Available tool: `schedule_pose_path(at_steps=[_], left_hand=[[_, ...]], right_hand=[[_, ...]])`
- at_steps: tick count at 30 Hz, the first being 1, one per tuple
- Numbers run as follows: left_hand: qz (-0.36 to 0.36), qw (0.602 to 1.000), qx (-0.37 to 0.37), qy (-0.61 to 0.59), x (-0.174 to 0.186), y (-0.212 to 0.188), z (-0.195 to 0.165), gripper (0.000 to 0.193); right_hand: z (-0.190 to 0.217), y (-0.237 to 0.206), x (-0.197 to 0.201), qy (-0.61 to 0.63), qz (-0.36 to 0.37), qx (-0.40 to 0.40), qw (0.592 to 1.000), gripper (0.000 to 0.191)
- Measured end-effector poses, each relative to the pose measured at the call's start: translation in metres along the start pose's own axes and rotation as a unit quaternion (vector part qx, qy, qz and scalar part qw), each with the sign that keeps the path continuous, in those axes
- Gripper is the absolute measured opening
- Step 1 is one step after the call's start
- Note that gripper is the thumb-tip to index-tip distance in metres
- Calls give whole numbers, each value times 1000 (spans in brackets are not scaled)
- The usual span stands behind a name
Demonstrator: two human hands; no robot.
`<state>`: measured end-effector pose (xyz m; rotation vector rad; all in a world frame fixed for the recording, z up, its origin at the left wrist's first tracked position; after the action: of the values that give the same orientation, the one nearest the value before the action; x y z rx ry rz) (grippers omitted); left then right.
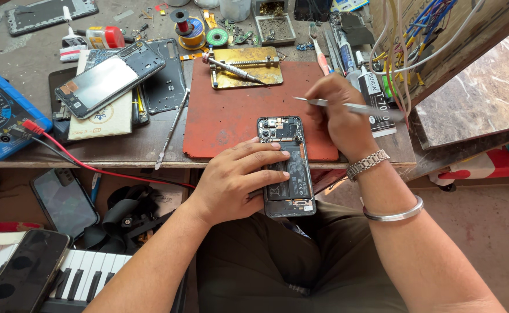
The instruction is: The person works at a cluttered repair bench on a disassembled smartphone, using tweezers to pick at and reposition small internal components near the battery and camera area. They briefly set the phone down, handle another phone on the bench, then resume prying and adjusting parts inside the open phone with the tweezers.
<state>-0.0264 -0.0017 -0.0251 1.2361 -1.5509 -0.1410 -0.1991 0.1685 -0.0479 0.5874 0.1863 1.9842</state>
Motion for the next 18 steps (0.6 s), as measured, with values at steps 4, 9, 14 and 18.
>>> schedule_pose_path(at_steps=[4,9,14,18], left_hand=[[1,1000,0,-3,0,-1,0,50],[2,1000,0,-3,0,-1,0,51],[-1,1000,3,-2,-1,-1,1,51],[2,1000,4,-3,-1,-1,1,51]], right_hand=[[13,-2,-7,16,29,4,999,18],[20,-4,-9,-32,44,9,998,15],[21,-5,-12,19,109,6,994,18],[21,-6,-13,3,118,-8,993,17]])
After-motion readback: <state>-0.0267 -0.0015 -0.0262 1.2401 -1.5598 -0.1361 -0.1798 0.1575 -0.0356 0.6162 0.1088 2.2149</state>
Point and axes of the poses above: each hand's wrist, its own y-axis towards the middle knuckle, its own x-axis out of the back of the hand, z = x × y, the point moved 6 cm from there along y, towards the middle knuckle, and after that the axes turned 10 degrees about -y, right-handed, at the moved point
